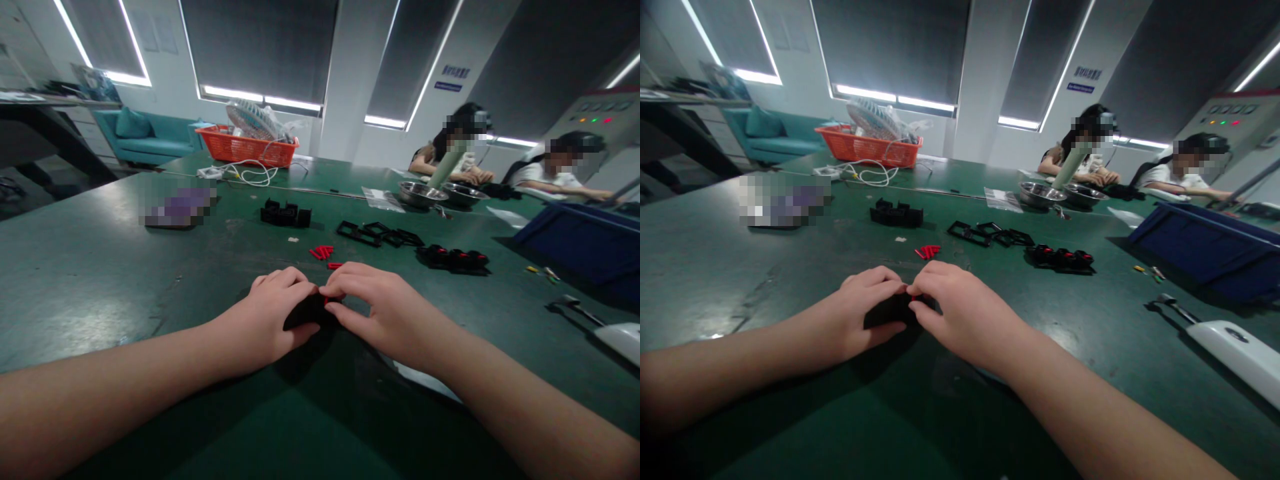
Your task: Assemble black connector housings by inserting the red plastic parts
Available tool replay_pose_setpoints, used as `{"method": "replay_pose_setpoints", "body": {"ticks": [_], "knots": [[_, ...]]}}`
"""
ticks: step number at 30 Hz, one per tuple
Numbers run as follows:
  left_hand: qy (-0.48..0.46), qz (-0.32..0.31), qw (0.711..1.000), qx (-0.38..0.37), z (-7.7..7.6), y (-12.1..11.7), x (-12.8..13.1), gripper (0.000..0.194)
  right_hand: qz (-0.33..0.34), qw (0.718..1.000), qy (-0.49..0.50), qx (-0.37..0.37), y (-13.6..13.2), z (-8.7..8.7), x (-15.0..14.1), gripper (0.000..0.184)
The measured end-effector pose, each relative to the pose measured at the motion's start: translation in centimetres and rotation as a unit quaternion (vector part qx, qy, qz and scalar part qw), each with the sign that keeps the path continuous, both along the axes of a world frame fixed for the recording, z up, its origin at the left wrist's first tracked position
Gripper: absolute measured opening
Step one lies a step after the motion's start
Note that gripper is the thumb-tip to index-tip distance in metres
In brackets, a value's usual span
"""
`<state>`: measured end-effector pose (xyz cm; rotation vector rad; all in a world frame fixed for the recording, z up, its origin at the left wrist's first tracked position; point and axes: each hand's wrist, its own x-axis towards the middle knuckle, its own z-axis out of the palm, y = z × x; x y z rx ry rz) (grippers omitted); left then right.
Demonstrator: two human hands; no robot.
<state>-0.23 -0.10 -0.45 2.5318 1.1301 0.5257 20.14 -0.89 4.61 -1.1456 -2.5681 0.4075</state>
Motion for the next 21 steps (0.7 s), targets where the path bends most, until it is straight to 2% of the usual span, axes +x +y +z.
{"method": "replay_pose_setpoints", "body": {"ticks": [21], "knots": [[-0.007,-0.001,1.0,-0.006,0.1,-0.13,0.0,0.021,0.001,0.999,-0.045,0.012,-0.52,0.27,-0.2,0.013]]}}
